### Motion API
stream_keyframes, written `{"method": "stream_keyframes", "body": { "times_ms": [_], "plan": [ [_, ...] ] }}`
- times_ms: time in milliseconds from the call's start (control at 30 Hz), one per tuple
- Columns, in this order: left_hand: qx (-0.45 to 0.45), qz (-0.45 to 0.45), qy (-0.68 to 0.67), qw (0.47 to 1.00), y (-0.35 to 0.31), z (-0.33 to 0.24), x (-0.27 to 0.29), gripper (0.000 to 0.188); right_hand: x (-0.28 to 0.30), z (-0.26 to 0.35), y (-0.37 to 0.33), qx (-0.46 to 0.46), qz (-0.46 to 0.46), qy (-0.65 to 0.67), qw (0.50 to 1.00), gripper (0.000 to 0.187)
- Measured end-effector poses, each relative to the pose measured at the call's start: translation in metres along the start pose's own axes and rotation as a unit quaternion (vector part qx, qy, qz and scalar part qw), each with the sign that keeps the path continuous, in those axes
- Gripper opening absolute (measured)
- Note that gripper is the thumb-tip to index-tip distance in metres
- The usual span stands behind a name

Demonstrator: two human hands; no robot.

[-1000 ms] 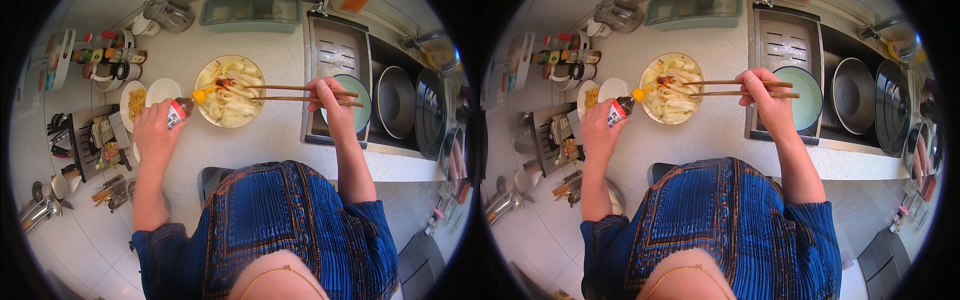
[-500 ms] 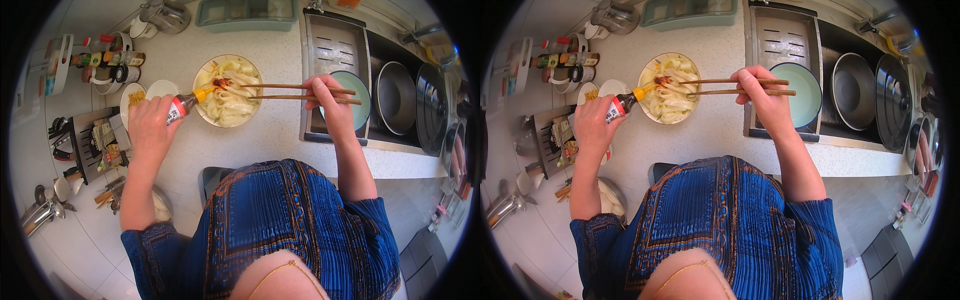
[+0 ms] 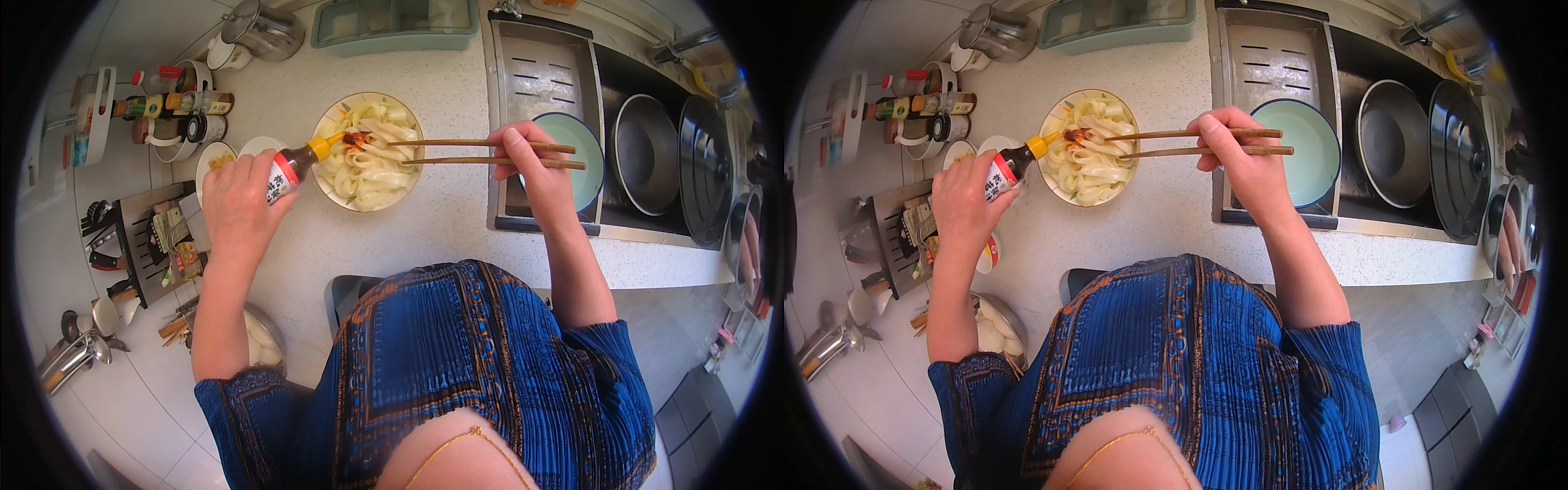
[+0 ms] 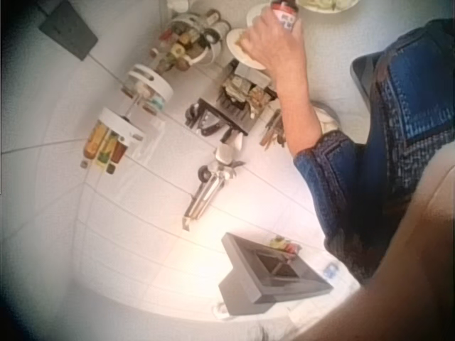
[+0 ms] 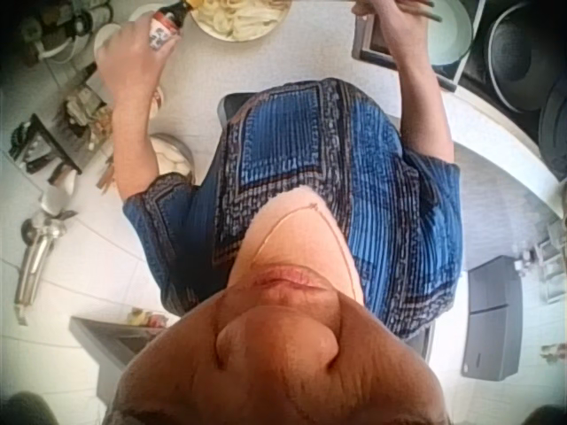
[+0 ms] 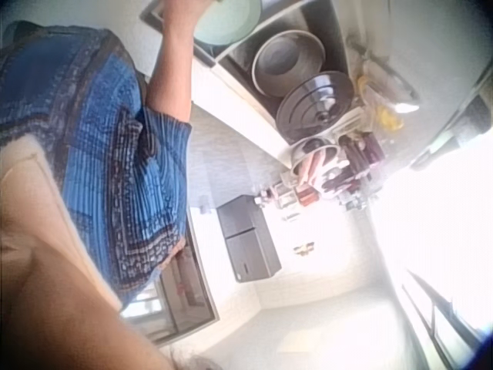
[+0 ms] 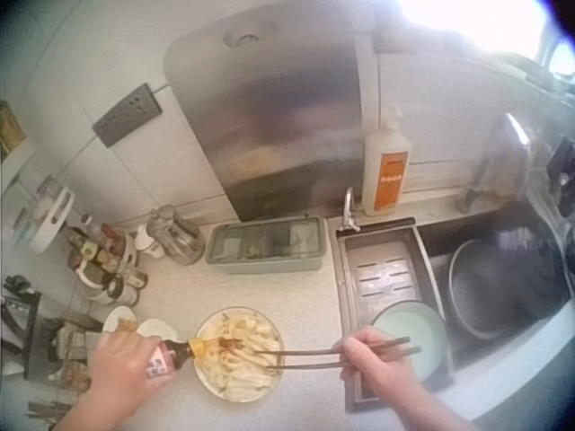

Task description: The person pours liquid from two different bottles into a bowl of noodles and mixes the contents using chopsticks.

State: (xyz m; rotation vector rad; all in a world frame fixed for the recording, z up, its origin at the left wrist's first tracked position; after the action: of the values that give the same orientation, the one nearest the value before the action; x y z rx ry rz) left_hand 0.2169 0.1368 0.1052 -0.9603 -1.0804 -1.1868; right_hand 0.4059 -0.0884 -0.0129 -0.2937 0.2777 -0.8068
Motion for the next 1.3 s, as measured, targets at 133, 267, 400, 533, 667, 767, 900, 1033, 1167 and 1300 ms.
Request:
{"method": "stream_keyframes", "body": {
  "times_ms": [133,267,400,533,667,767,900,1033,1167,1300],
  "plan": [
    [-0.006,0.016,0.008,1.000,0.000,0.000,-0.002,0.052,0.000,-0.001,0.001,-0.003,0.002,0.001,1.000,0.026],
    [-0.007,0.022,0.006,1.000,0.000,0.001,-0.002,0.049,0.000,0.001,0.001,0.008,-0.006,0.006,1.000,0.027],
    [-0.006,0.021,0.008,1.000,0.001,0.000,0.001,0.048,0.000,0.000,0.002,0.013,-0.010,0.010,1.000,0.027],
    [0.002,0.027,0.004,1.000,0.000,0.003,-0.003,0.052,0.000,0.000,0.003,0.009,-0.011,0.015,1.000,0.026],
    [0.078,0.025,-0.083,0.993,-0.019,0.019,-0.019,0.055,0.003,0.000,0.001,0.002,-0.019,0.014,1.000,0.025],
    [0.187,0.012,-0.236,0.953,-0.039,0.030,-0.038,0.055,0.004,-0.001,0.001,-0.004,-0.024,0.010,1.000,0.024],
    [0.340,-0.036,-0.527,0.778,-0.069,0.032,-0.067,0.061,0.002,-0.003,0.002,-0.025,-0.036,0.012,0.999,0.024],
    [0.337,-0.083,-0.645,0.681,-0.077,0.026,-0.082,0.071,0.000,-0.004,0.001,-0.016,-0.022,0.005,1.000,0.024],
    [0.317,-0.136,-0.691,0.635,-0.077,0.018,-0.081,0.072,-0.003,-0.001,0.003,-0.008,-0.017,0.000,1.000,0.025],
    [0.268,-0.166,-0.748,0.584,-0.069,0.015,-0.084,0.066,-0.001,-0.001,0.000,0.006,-0.026,0.015,1.000,0.027]
  ]
}}
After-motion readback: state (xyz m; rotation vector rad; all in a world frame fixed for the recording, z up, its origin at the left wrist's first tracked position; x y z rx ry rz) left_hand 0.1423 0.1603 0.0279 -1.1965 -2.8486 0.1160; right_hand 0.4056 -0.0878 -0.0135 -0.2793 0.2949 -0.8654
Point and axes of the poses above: each hand's wrist, its own y-axis towards the middle knuckle, its own x-axis out of the back of the hand, z = x × y, the point moved 7 cm from there along y, towards the middle knuckle, and after that the axes turned 9 degrees about -x, right-handed, at the moved point
